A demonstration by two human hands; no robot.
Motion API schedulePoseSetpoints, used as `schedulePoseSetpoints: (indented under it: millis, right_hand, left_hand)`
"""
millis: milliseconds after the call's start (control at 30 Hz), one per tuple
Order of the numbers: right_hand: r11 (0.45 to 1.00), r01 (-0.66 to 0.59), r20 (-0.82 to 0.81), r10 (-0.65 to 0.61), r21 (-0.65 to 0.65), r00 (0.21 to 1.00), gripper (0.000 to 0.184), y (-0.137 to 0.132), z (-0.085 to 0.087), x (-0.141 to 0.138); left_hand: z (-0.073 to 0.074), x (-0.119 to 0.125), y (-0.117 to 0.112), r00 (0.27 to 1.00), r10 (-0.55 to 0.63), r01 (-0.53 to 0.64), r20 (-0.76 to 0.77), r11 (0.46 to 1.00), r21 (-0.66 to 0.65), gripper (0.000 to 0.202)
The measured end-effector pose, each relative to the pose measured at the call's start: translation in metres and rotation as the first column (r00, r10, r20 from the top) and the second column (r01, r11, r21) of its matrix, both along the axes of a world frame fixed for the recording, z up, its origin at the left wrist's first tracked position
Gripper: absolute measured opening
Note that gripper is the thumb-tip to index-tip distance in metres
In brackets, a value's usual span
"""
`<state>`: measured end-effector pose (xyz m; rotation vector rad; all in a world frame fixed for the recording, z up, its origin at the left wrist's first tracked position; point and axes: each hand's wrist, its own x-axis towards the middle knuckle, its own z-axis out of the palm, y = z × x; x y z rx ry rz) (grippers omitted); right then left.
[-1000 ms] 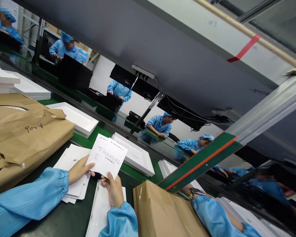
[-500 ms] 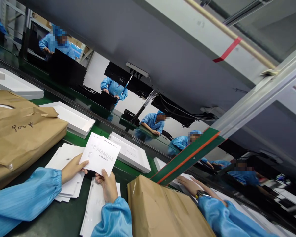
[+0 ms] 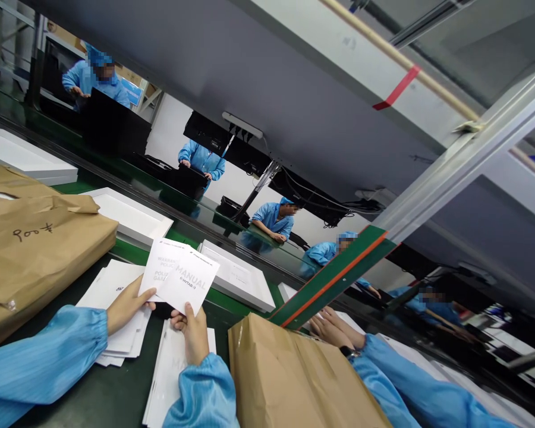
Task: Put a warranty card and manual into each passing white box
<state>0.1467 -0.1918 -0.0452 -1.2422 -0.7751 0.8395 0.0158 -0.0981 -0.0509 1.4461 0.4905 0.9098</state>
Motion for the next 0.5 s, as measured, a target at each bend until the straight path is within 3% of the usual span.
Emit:
schedulePoseSetpoints:
  millis: [267,500]
  right_hand:
    - [0.994,0.097,0.131,-0.102,0.043,0.986,0.041,0.001,-0.003,0.002]
    - [0.986,0.147,0.151,-0.157,0.077,0.976,0.037,0.0,0.001,0.002]
  left_hand:
    - [0.005,-0.004,-0.005,0.997,0.028,-0.021,-0.073,0.995,0.099,0.036]
    - [0.008,-0.01,0.006,0.957,0.207,-0.187,-0.203,0.976,0.115,0.02]
